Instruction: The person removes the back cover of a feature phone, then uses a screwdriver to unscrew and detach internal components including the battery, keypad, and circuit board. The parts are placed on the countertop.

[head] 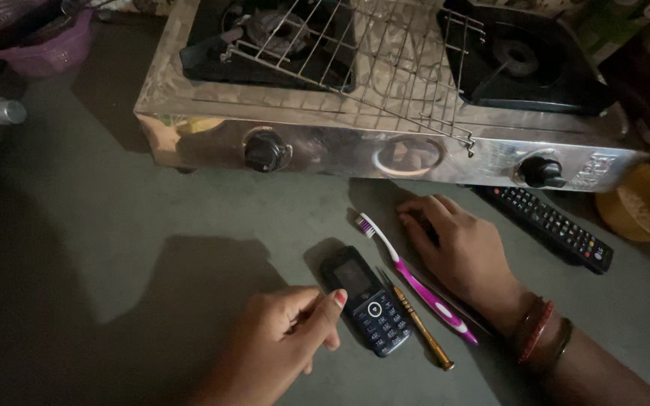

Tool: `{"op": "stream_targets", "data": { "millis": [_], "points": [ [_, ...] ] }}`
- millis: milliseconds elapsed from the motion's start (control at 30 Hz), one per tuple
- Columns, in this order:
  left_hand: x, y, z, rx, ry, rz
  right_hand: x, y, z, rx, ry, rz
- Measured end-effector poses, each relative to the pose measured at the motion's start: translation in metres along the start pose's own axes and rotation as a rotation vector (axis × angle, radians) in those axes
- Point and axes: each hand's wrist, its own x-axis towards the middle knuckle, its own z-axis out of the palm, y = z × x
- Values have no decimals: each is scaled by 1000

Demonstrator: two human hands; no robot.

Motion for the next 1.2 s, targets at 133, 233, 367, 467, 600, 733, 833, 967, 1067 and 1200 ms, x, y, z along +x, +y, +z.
{"op": "stream_targets", "data": {
  "millis": [133,233,367,467,600,733,833,967,1067,1200],
  "points": [
    [1,3,-3,92,-52,-72,2,0,0,-27,-58,45],
    [-2,3,-2,97,-39,-67,0,0,1,-36,-26,24],
    [-3,-1,0,48,-29,30,-1,0,0,-42,-10,22],
    [-1,-3,-1,32,-43,58,0,0,0,-30,-15,2],
    [-1,-2,-2,67,-34,14,1,0,0,-34,-47,22],
    [-5,0,0,-5,7,79,-1,-4,0,-38,20,1],
    [-5,0,-1,26,3,63,-1,-4,-2,-26,6,17],
    [-2,-3,-2,30,-15,36,-1,-3,-3,10,-21,-17],
    [-1,-4,0,-16,13,64,-2,-1,-1,-1,-4,22],
    [-1,-4,1,-257,50,73,-4,5,-4,31,77,60]
  ]
}}
